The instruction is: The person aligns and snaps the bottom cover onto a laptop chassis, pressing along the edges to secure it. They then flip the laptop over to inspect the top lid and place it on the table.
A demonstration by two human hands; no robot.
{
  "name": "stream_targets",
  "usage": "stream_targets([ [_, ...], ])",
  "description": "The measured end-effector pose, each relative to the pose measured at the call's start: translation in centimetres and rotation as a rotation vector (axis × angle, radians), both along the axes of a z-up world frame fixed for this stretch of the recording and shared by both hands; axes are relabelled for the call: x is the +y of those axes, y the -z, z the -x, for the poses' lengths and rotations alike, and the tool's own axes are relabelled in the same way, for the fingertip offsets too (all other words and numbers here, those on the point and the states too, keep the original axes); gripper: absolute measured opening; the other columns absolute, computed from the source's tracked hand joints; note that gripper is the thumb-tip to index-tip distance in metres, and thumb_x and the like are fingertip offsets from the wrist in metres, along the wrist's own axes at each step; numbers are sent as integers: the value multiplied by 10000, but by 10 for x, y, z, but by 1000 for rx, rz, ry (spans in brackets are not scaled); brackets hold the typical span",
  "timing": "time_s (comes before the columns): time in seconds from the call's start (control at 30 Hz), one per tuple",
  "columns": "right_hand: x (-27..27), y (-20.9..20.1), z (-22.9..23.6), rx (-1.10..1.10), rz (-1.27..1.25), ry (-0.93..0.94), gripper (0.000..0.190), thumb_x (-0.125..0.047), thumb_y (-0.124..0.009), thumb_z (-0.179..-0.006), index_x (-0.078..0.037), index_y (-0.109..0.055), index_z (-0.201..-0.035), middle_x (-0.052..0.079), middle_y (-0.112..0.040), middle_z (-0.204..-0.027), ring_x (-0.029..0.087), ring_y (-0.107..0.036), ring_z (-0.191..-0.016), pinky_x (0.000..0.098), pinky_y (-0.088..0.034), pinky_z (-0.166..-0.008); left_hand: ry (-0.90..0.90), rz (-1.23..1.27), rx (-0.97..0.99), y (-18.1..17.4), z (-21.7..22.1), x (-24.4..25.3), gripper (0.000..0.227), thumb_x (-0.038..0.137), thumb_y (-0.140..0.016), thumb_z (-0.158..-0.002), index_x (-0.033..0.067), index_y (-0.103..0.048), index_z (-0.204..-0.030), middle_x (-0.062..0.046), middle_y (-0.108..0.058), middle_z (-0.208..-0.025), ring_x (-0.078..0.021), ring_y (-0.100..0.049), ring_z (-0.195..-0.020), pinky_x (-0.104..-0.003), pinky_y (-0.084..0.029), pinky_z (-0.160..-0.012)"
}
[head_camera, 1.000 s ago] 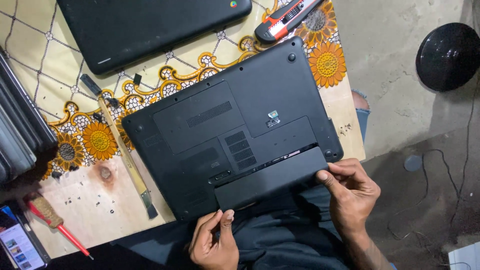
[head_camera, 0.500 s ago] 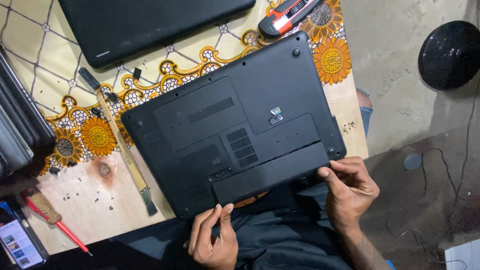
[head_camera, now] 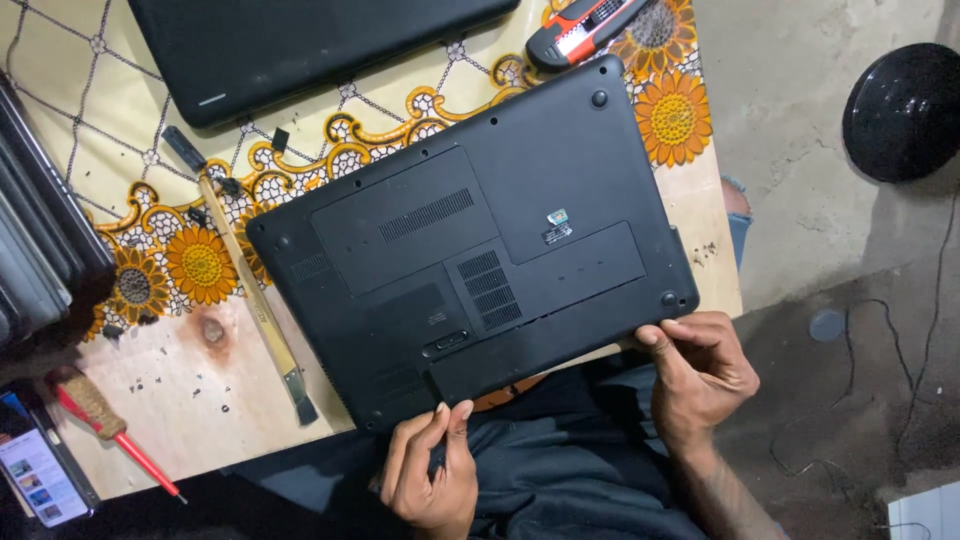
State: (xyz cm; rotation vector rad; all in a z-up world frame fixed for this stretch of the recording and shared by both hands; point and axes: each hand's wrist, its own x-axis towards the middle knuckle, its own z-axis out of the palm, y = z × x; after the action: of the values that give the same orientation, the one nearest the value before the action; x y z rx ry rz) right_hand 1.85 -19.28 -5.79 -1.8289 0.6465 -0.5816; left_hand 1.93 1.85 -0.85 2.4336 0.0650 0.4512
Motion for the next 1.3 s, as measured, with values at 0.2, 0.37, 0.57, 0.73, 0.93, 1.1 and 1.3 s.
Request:
stream_targets([
  [0.2,-3,-11,1,-32,141,-129,213,-47,-801,-798,-2,-629,-915,116,-590,-862,155,-534,-750,239,-438,-618,114,-78,41,-8,-7,10,240,168,-864,-708,50,-676,-799,-44,-646,-767,-157,-582,-641,-290,-517,-590],
  [0.37,-9,-25,-17,-164,470,-389,281,-111,-778,-839,-11,-660,-1073,144,-616,-1046,234,-586,-934,330,-498,-839,324,-238,117,-4,-21,18,494,371,-817,-798,86,-677,-1177,-37,-629,-1215,-218,-584,-1163,-405,-480,-991],
  [0.57,-11,-20,-31,-80,671,-804,317,-231,-664,-925,-52,-659,-1187,117,-625,-1260,286,-558,-1237,433,-385,-1103,461,-285,103,3,-33,13,396,365,-747,-873,115,-686,-1174,0,-663,-1181,-166,-618,-1109,-385,-353,-1033],
  [0.73,-11,-13,-33,-157,677,-783,298,-238,-674,-921,-48,-674,-1150,121,-646,-1218,294,-575,-1211,423,-401,-1088,460,-327,72,3,-33,15,392,402,-774,-865,141,-708,-1151,33,-668,-1155,-137,-602,-1094,-408,-316,-1014],
  [0.93,-16,-1,-28,-164,697,-819,332,-275,-670,-932,-75,-643,-1196,101,-616,-1257,296,-538,-1249,446,-377,-1118,475,-413,12,12,-31,18,365,438,-743,-898,173,-717,-1147,64,-651,-1176,-113,-587,-1092,-435,-268,-997],
  [1.1,-16,-4,-34,-202,728,-819,346,-306,-706,-903,-58,-675,-1142,118,-651,-1201,312,-576,-1189,421,-376,-1072,456,-439,15,10,-31,15,334,441,-686,-933,178,-718,-1136,75,-643,-1170,-117,-592,-1077,-453,-250,-992],
  [1.3,-19,2,-35,-266,804,-839,371,-346,-684,-923,-66,-665,-1165,125,-636,-1227,329,-570,-1197,434,-385,-1063,437,-470,97,6,-32,11,410,473,-708,-907,191,-638,-1196,49,-583,-1209,-153,-565,-1088,-462,-245,-990],
])
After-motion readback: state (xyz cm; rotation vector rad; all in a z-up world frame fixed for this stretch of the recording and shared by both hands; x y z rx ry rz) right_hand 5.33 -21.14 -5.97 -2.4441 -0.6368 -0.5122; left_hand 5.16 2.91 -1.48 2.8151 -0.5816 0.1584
